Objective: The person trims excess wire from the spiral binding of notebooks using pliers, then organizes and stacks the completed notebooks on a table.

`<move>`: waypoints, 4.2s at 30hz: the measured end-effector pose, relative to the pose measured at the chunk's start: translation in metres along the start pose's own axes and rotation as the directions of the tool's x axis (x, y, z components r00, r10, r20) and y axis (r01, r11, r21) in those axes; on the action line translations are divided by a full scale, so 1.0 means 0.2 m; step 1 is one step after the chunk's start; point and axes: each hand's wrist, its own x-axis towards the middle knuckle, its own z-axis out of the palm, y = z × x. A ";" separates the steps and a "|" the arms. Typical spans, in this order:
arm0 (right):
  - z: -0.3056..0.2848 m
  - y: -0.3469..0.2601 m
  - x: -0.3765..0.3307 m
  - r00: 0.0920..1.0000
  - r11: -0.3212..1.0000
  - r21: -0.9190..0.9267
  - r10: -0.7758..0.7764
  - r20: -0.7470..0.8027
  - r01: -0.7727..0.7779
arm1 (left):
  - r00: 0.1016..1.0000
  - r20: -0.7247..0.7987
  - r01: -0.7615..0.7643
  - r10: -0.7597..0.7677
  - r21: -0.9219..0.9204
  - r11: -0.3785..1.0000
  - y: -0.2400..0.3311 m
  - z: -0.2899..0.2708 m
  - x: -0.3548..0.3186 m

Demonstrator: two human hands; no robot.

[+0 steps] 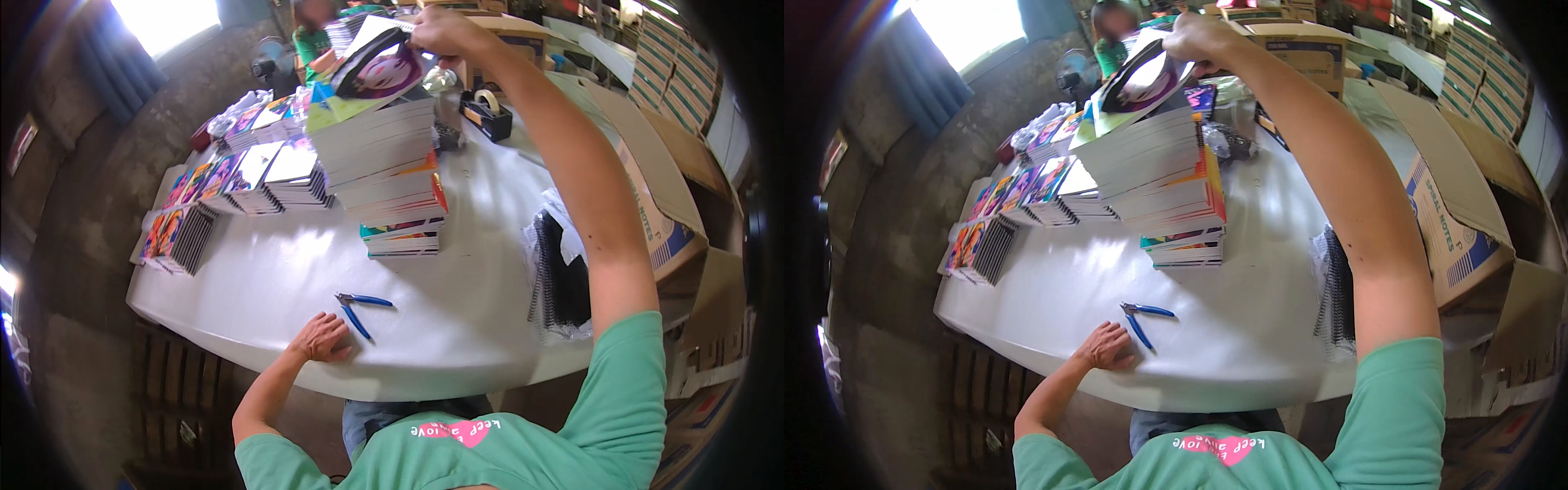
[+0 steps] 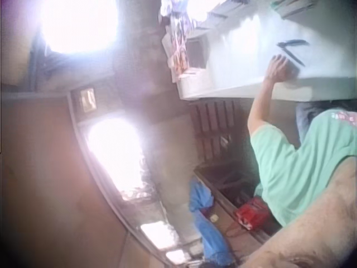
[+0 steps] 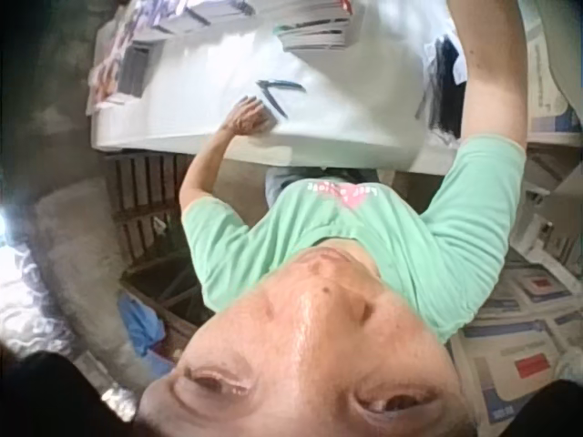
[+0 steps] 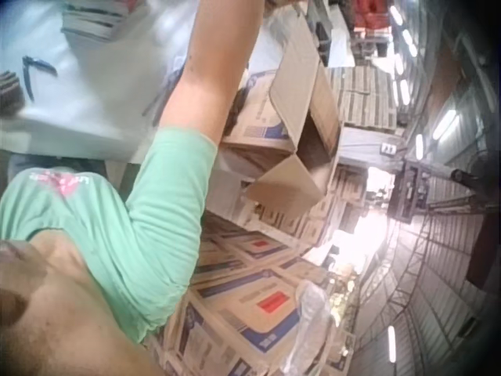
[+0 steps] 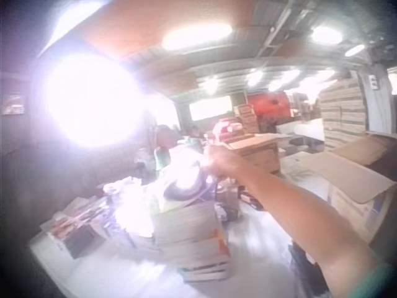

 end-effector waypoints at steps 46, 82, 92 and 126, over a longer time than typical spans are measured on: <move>0.32 0.25 -1.52 0.967 0.645 -0.721 0.144 -0.210 -0.252 | 0.581 -0.602 0.370 -0.548 -0.404 0.837 0.28 0.00 0.52; 1.05 0.39 -1.43 0.883 0.854 0.466 -0.019 0.469 -0.230 | 0.688 -0.713 0.189 -0.135 -0.004 0.982 0.58 -0.08 0.54; 0.85 1.89 -0.44 0.564 0.551 -0.147 0.748 -0.349 -0.822 | 0.664 -0.741 -0.126 0.098 0.019 0.992 0.56 -0.04 0.57; 0.84 -0.18 -1.76 0.943 0.686 0.653 0.293 0.155 -0.321 | 0.626 -0.778 -0.002 -0.053 -0.069 0.998 0.53 -0.11 0.36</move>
